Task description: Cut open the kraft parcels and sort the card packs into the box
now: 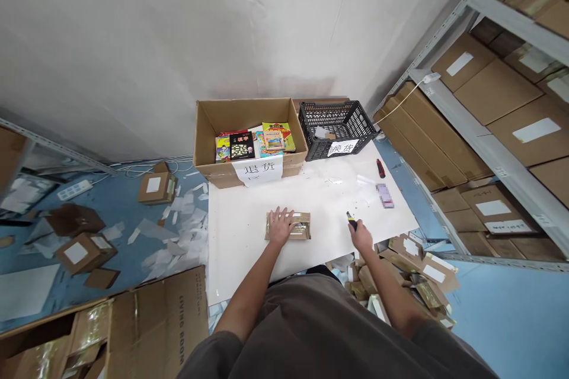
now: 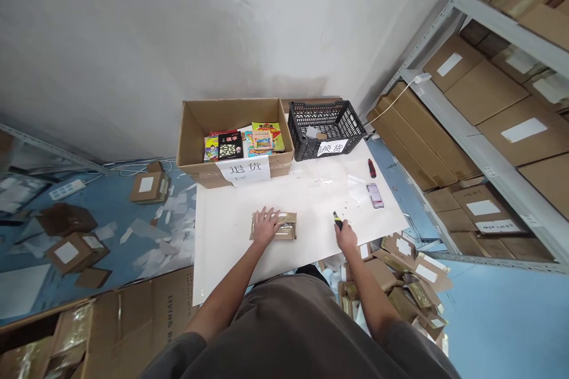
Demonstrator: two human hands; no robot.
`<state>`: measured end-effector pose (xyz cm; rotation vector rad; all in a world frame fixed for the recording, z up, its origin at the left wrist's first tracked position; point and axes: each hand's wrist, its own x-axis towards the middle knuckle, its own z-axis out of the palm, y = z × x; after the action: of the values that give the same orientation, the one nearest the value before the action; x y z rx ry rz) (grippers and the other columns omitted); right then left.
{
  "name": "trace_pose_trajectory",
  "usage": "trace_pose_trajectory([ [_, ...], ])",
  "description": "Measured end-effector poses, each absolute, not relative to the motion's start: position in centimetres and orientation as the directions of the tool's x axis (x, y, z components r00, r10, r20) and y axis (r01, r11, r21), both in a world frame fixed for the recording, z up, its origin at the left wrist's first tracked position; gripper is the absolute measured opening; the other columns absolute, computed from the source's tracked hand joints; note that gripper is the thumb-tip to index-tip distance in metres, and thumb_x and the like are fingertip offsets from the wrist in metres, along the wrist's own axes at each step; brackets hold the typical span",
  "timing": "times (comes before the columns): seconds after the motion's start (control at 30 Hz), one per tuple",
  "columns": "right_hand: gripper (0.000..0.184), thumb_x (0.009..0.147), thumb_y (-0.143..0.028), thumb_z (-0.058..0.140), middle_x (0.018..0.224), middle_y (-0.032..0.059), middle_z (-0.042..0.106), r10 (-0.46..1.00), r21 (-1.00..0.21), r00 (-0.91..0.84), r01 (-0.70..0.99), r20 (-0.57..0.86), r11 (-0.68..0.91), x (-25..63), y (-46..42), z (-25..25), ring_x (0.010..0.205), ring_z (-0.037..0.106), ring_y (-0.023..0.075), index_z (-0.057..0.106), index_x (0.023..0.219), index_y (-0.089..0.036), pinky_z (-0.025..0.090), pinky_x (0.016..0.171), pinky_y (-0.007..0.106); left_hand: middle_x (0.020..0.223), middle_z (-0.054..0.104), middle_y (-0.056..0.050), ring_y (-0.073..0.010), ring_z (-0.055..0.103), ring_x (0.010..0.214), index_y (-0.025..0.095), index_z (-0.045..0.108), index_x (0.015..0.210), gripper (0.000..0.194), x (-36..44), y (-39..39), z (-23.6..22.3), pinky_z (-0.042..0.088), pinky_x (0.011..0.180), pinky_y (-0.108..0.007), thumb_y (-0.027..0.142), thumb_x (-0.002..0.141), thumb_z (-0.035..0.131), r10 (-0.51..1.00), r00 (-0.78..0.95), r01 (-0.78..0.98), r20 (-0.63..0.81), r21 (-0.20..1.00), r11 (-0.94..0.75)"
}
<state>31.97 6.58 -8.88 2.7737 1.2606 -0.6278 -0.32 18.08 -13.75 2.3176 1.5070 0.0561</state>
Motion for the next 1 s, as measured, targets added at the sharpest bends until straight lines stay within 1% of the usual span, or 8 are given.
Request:
trace_pose_trajectory([
  [0.1, 0.033, 0.102, -0.051, 0.05, 0.1, 0.0118, 0.073, 0.739, -0.292, 0.498, 0.7, -0.454, -0.651, 32.2, 6.3, -9.9, 0.094, 0.07, 0.0272, 0.051, 0.116, -0.022, 0.045, 0.077, 0.031, 0.162, 0.044, -0.003, -0.0337, 0.022, 0.157, 0.038, 0.047, 0.153, 0.063, -0.3, 18.1, -13.8, 0.01, 0.129, -0.057, 0.052, 0.094, 0.061, 0.889, 0.429, 0.87, -0.159, 0.338, -0.359],
  [0.23, 0.045, 0.087, -0.058, 0.068, 0.102, 0.0068, 0.075, 0.739, -0.543, 0.338, 0.514, -0.582, -0.663, 23.5, 7.1, -13.8, 0.092, 0.07, 0.0235, 0.051, 0.111, -0.025, 0.049, 0.074, 0.027, 0.162, 0.044, -0.003, -0.0326, 0.026, 0.155, 0.038, 0.048, 0.152, 0.062, 0.0, 17.8, -13.4, 0.012, 0.128, -0.054, 0.054, 0.093, 0.06, 0.905, 0.393, 0.883, -0.165, 0.342, -0.321],
  [0.43, 0.054, 0.088, -0.06, 0.065, 0.116, 0.0115, 0.073, 0.679, -0.491, 0.473, 0.47, -0.562, -0.734, 17.6, 12.4, -15.5, 0.103, 0.07, 0.0236, 0.048, 0.123, -0.022, 0.051, 0.08, 0.027, 0.149, 0.057, -0.013, -0.034, 0.051, 0.134, 0.025, 0.05, 0.15, 0.063, 0.5, 15.8, -11.5, 0.036, 0.113, -0.05, 0.061, 0.098, 0.044, 0.961, -0.009, 0.95, -0.276, 0.296, 0.094],
  [0.53, 0.05, 0.091, -0.06, 0.06, 0.118, 0.0136, 0.072, 0.701, -0.499, 0.456, 0.493, -0.548, -0.712, 18.6, 17.2, -14.1, 0.101, 0.071, 0.0241, 0.049, 0.122, -0.022, 0.051, 0.075, 0.027, 0.14, 0.062, -0.018, -0.0323, 0.058, 0.122, 0.017, 0.039, 0.155, 0.068, 0.8, 13.5, -11.0, 0.045, 0.098, -0.041, 0.055, 0.099, 0.043, 0.925, -0.025, 0.942, -0.38, 0.301, 0.149],
  [0.7, 0.053, 0.087, -0.06, 0.065, 0.116, 0.0129, 0.073, 0.792, -0.544, 0.381, 0.58, -0.476, -0.606, 20.1, 20.7, -12.2, 0.099, 0.071, 0.0263, 0.051, 0.12, -0.022, 0.05, 0.073, 0.029, 0.157, 0.045, -0.017, -0.0323, 0.049, 0.135, 0.022, 0.032, 0.158, 0.067, 0.8, 11.2, -11.0, 0.043, 0.103, -0.041, 0.036, 0.095, 0.052, 0.932, 0.109, 0.952, -0.346, 0.306, 0.003],
  [0.8, 0.057, 0.086, -0.064, 0.064, 0.115, 0.0121, 0.073, 0.785, -0.56, 0.408, 0.551, -0.467, -0.619, 20.8, 17.3, -12.9, 0.101, 0.071, 0.0253, 0.049, 0.121, -0.022, 0.051, 0.077, 0.028, 0.166, 0.034, -0.008, -0.0298, 0.027, 0.153, 0.03, 0.042, 0.151, 0.067, 0.5, 12.3, -10.9, 0.034, 0.115, -0.042, 0.017, 0.087, 0.058, 0.842, 0.453, 0.874, -0.292, 0.334, -0.354],
  [0.87, 0.056, 0.084, -0.063, 0.066, 0.113, 0.0096, 0.074, 0.785, -0.587, 0.36, 0.524, -0.503, -0.617, 20.9, 13.6, -14.2, 0.099, 0.071, 0.0236, 0.048, 0.118, -0.023, 0.051, 0.078, 0.027, 0.165, 0.037, -0.005, -0.0288, 0.019, 0.157, 0.034, 0.049, 0.144, 0.067, 0.4, 13.5, -10.7, 0.03, 0.118, -0.044, 0.01, 0.083, 0.061, 0.698, 0.646, 0.759, -0.311, 0.356, -0.545],
  [1.0, 0.049, 0.089, -0.063, 0.06, 0.108, 0.0093, 0.074, 0.726, -0.511, 0.363, 0.53, -0.585, -0.677, 20.3, 8.5, -16.4, 0.097, 0.072, 0.0234, 0.05, 0.115, -0.023, 0.052, 0.076, 0.027, 0.15, 0.054, -0.009, -0.031, 0.03, 0.151, 0.031, 0.058, 0.133, 0.056, 0.5, 15.2, -10.2, 0.031, 0.116, -0.045, 0.01, 0.082, 0.066, 0.616, 0.712, 0.703, -0.338, 0.352, -0.618],
])
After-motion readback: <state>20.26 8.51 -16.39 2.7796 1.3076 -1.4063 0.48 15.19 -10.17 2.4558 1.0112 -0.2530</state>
